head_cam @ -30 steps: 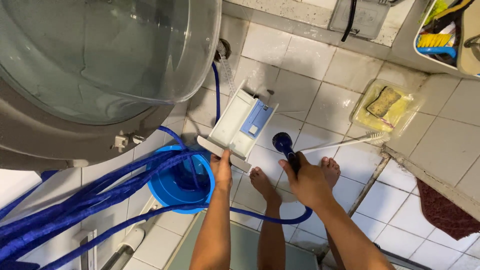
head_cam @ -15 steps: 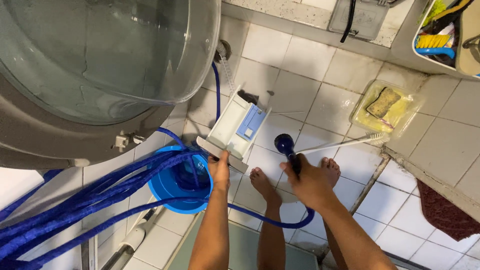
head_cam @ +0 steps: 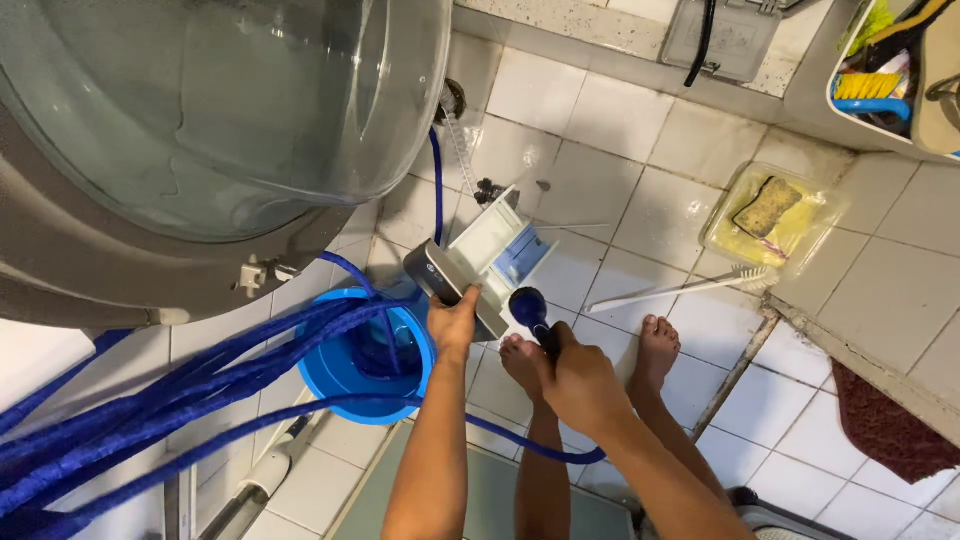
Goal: The person is cleaning the interior and the detergent drawer of a front-loading washing machine using a water spray hose.
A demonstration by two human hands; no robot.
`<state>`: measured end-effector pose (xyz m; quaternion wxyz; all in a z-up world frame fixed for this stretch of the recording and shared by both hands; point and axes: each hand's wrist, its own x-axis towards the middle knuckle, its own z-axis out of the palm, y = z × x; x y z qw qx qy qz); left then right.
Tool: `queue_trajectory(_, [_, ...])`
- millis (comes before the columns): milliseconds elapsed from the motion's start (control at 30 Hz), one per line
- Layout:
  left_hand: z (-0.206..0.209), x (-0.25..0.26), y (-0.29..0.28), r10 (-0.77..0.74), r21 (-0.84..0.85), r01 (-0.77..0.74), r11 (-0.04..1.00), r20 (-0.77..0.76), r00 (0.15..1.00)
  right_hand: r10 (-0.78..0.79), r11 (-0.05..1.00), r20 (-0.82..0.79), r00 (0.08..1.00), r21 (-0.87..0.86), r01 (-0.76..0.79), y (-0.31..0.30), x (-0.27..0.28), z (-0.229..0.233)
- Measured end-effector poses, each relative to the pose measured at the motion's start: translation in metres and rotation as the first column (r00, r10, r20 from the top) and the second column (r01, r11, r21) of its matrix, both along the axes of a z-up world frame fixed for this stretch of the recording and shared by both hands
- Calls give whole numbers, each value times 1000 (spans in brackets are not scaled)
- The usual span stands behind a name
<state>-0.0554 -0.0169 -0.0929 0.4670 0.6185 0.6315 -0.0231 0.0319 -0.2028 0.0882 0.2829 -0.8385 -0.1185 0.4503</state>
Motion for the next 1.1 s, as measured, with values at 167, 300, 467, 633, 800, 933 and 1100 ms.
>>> queue_trajectory(167, [13,-2,1,-17,24,18,1000,-24,1000,-21,999,63,998,37,19,-16,6,-21])
queue_trajectory(300, [54,14,-2,-197,83,202,976,-68,978,-75,995,91,993,77,68,-41,-3,-40])
queue_trajectory(467, [16,-7,-10,-798,547,834,-74,-534,279,-65,998,442,895,25,60,-68,-15,-5])
queue_trajectory(633, [54,8,-6,-901,554,818,-156,-420,112,-238,970,30,971,-37,239,-75,-21,34])
queue_trajectory(800, [74,10,5,-890,638,750,-174,-428,158,-217,976,43,975,24,216,-64,-22,60])
queue_trajectory(933, [73,-2,9,-880,589,761,-273,-473,51,-163,983,110,980,107,151,-49,-19,69])
queue_trajectory(1100, [87,-14,15,-839,579,766,-279,-536,99,-67,998,-28,997,8,68,-33,-12,64])
